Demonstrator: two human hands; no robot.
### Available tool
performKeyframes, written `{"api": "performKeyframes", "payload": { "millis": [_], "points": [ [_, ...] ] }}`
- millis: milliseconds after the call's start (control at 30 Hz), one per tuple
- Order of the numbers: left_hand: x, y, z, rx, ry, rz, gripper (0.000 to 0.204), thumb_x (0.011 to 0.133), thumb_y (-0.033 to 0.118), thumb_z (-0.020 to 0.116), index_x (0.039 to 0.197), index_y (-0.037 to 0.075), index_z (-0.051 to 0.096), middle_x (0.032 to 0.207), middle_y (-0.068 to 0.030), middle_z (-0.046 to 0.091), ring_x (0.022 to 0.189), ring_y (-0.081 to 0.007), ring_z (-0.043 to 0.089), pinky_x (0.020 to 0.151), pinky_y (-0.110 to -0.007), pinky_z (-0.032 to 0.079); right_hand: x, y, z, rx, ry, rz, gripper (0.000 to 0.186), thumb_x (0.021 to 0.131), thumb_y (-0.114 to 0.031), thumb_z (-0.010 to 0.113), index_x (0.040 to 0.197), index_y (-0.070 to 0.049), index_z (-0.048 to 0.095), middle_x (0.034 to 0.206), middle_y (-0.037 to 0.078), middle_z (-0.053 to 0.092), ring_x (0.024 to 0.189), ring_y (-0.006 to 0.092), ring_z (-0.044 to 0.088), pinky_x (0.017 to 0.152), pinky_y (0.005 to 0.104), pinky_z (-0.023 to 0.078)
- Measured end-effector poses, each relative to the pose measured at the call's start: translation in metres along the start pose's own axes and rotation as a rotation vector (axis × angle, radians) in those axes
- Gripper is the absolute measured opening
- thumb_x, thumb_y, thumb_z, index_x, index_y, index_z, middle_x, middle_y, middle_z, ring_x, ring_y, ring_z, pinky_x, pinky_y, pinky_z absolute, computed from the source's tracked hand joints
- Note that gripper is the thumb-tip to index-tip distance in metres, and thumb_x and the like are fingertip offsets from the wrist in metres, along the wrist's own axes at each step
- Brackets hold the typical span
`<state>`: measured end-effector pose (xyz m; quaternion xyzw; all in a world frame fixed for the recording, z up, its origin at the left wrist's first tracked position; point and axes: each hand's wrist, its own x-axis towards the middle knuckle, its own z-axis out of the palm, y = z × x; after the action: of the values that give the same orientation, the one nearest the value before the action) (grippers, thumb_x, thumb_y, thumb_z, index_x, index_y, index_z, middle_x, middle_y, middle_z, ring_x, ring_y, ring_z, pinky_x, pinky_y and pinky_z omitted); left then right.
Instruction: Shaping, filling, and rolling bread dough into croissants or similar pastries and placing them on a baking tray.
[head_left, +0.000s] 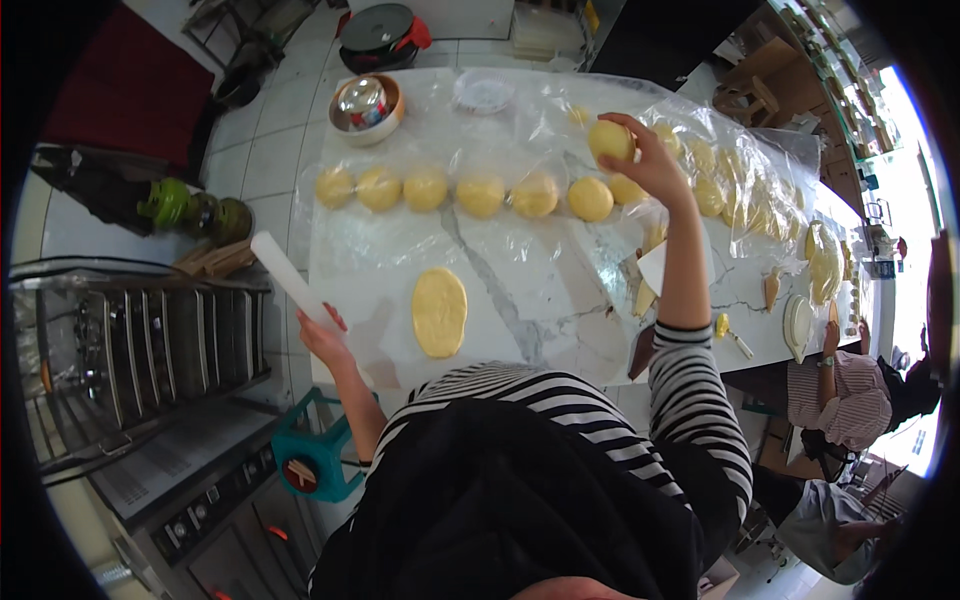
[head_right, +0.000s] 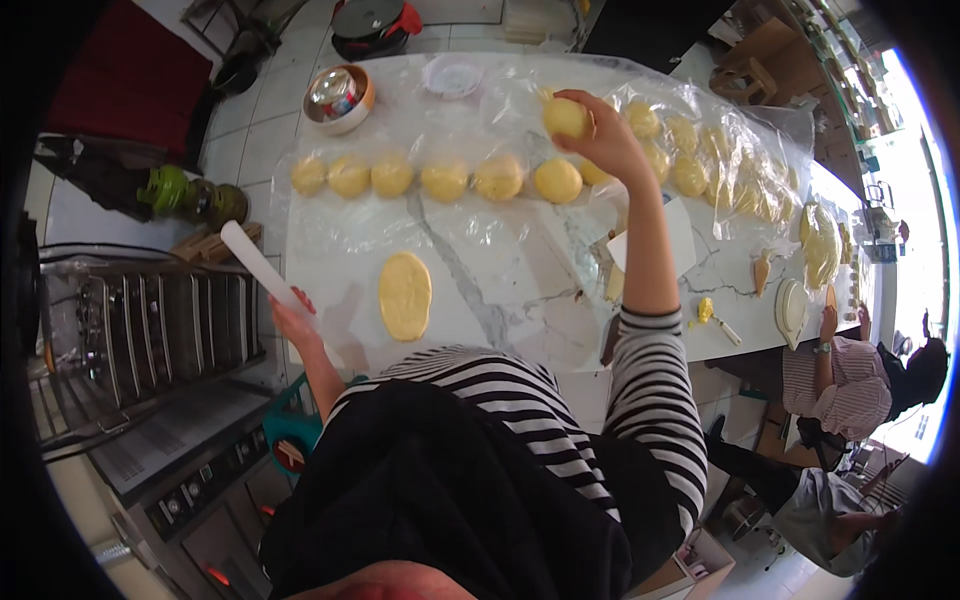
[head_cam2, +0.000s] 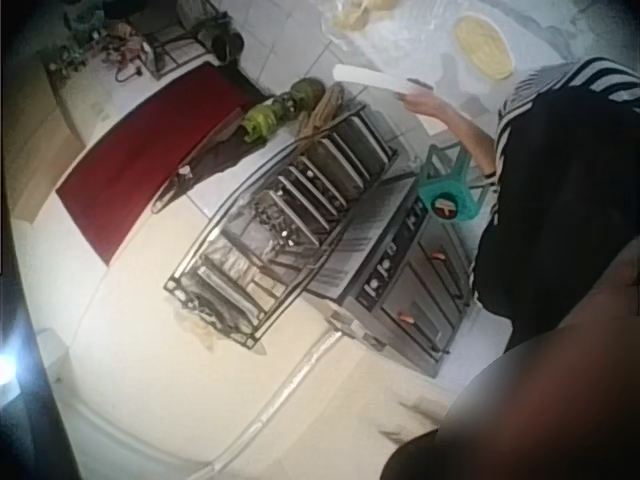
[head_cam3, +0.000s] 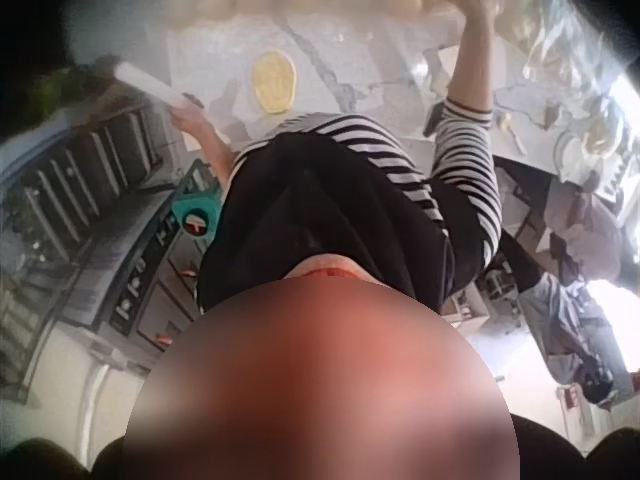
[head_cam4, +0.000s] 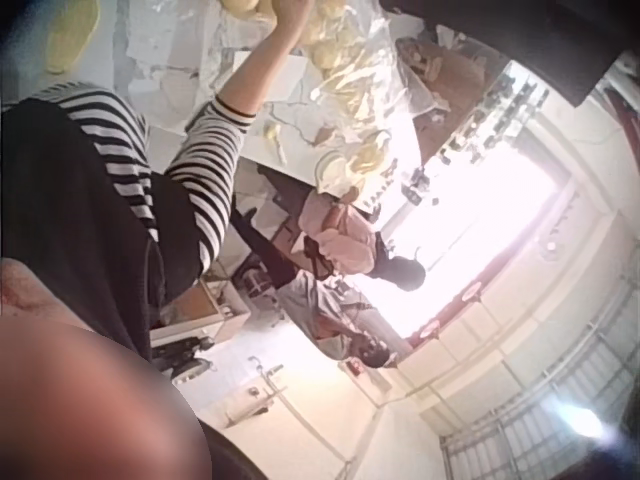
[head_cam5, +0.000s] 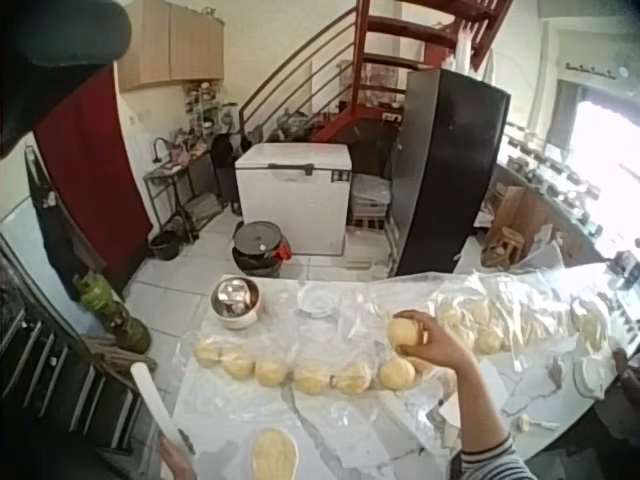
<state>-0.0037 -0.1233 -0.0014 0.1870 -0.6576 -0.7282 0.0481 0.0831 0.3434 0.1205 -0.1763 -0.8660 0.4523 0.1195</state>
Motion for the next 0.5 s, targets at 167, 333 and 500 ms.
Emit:
{"api": "performKeyframes", "payload": {
  "millis": [167,333,500],
  "points": [
    [-0.012,0.002,0.000,-0.019,-0.101,0.012,0.053,0.095,0.042,0.026,0.081,-0.002,0.052,0.059,-0.0074,0.049,0.046,-0.0146,0.044,0.040,-0.026,0.035,-0.092,-0.044,0.063,0.033,-0.497,-0.258,0.073,0.063,-0.006,0.068,0.129,-0.012,0.038,0.120,0.012,0.050,0.110,0.0311,0.047,0.095,0.0391,0.038],
    [-0.030,0.002,-0.006,0.032,-0.181,-0.002,0.053,0.095,0.041,0.025,0.077,-0.001,0.052,0.058,-0.0068,0.049,0.046,-0.0136,0.043,0.043,-0.026,0.035,-0.147,-0.004,0.148,-0.352,-0.634,-0.461,0.067,0.061,-0.001,0.066,0.124,-0.012,0.045,0.125,0.008,0.046,0.115,0.0318,0.040,0.096,0.0404,0.036],
    [-0.043,0.002,-0.021,0.096,-0.190,0.009,0.055,0.095,0.042,0.024,0.070,0.001,0.051,0.055,-0.0048,0.047,0.045,-0.0128,0.043,0.043,-0.026,0.035,-0.169,-0.035,0.153,-0.490,-0.364,-0.269,0.068,0.061,-0.004,0.069,0.124,-0.013,0.044,0.127,0.014,0.042,0.117,0.0342,0.037,0.094,0.0441,0.038]
  ]
}}
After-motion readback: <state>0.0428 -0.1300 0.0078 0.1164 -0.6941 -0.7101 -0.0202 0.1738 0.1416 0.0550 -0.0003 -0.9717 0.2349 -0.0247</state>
